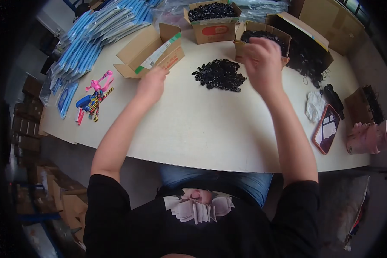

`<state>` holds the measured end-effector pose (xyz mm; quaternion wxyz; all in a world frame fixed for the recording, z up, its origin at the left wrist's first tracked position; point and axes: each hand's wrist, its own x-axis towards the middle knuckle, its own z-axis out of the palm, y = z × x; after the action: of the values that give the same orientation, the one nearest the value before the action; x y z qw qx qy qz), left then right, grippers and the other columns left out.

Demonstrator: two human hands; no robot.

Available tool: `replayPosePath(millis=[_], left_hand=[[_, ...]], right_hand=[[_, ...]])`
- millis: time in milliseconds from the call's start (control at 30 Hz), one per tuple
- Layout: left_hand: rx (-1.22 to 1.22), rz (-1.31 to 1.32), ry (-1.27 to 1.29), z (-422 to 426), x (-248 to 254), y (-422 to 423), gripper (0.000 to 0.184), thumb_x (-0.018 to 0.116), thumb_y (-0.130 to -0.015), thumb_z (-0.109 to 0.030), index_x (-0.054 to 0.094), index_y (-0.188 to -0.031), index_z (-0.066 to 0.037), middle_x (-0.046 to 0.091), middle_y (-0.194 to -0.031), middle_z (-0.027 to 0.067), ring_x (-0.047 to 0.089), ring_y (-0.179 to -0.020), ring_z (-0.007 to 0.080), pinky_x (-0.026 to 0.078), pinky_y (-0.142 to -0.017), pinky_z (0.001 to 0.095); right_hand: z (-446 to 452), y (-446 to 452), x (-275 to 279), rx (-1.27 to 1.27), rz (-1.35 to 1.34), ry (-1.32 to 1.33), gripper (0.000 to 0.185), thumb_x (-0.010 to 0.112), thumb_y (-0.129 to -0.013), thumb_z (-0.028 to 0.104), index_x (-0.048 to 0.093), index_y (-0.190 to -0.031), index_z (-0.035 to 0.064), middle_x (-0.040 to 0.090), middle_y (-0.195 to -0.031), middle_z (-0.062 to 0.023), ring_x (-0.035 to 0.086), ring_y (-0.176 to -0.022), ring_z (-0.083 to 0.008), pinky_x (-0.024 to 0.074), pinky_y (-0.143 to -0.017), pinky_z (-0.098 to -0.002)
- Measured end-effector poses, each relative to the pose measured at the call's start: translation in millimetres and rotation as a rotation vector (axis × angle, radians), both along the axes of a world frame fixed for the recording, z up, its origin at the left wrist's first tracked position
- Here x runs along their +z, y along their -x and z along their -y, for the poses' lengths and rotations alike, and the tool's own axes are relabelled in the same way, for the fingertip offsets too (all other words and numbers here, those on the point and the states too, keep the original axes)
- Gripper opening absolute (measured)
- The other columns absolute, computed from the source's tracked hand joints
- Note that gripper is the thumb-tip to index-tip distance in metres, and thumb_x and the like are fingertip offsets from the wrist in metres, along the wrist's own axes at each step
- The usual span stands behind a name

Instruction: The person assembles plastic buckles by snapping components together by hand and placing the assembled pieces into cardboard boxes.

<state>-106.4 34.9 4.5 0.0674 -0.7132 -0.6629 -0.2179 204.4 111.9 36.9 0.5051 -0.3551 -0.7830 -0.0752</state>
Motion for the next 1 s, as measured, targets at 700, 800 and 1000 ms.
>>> replayPosePath(millis=[700,800,1000], left_hand=[[-0.199,-0.995,0.022,-42.7,-25.4,-4.1,0.015,0.059,-0.077,-0.011,0.063,-0.089,-0.004,0.064,-0.073,0.005,0.059,-0.085,0.0186,0.042,-0.073,0.0299],[-0.221,-0.982,0.058,-44.2,-21.0,-3.5,0.013,0.059,-0.076,-0.01,0.062,-0.088,-0.005,0.062,-0.076,0.0049,0.058,-0.087,0.0193,0.043,-0.071,0.031],[-0.362,-0.677,-0.092,-44.2,13.2,9.6,0.011,0.057,-0.075,-0.006,0.061,-0.085,-0.008,0.057,-0.086,0.0065,0.057,-0.087,0.0218,0.046,-0.068,0.0326]], right_hand=[[35.1,14.6,-45.1,0.272,-0.13,0.206,0.011,0.067,-0.076,-0.002,0.066,-0.085,0.0037,0.064,-0.098,-0.0084,0.057,-0.099,-0.0285,0.0483,-0.084,-0.0365],[34.9,14.6,-46.6,0.272,-0.136,0.204,0.011,0.067,-0.076,-0.001,0.066,-0.085,0.0038,0.064,-0.097,-0.0087,0.058,-0.098,-0.0283,0.0487,-0.084,-0.0363],[34.2,14.6,-46.8,0.276,-0.147,0.212,0.01,0.067,-0.076,0.0,0.066,-0.085,0.0036,0.064,-0.096,-0.0092,0.058,-0.096,-0.0287,0.0496,-0.081,-0.0362]])
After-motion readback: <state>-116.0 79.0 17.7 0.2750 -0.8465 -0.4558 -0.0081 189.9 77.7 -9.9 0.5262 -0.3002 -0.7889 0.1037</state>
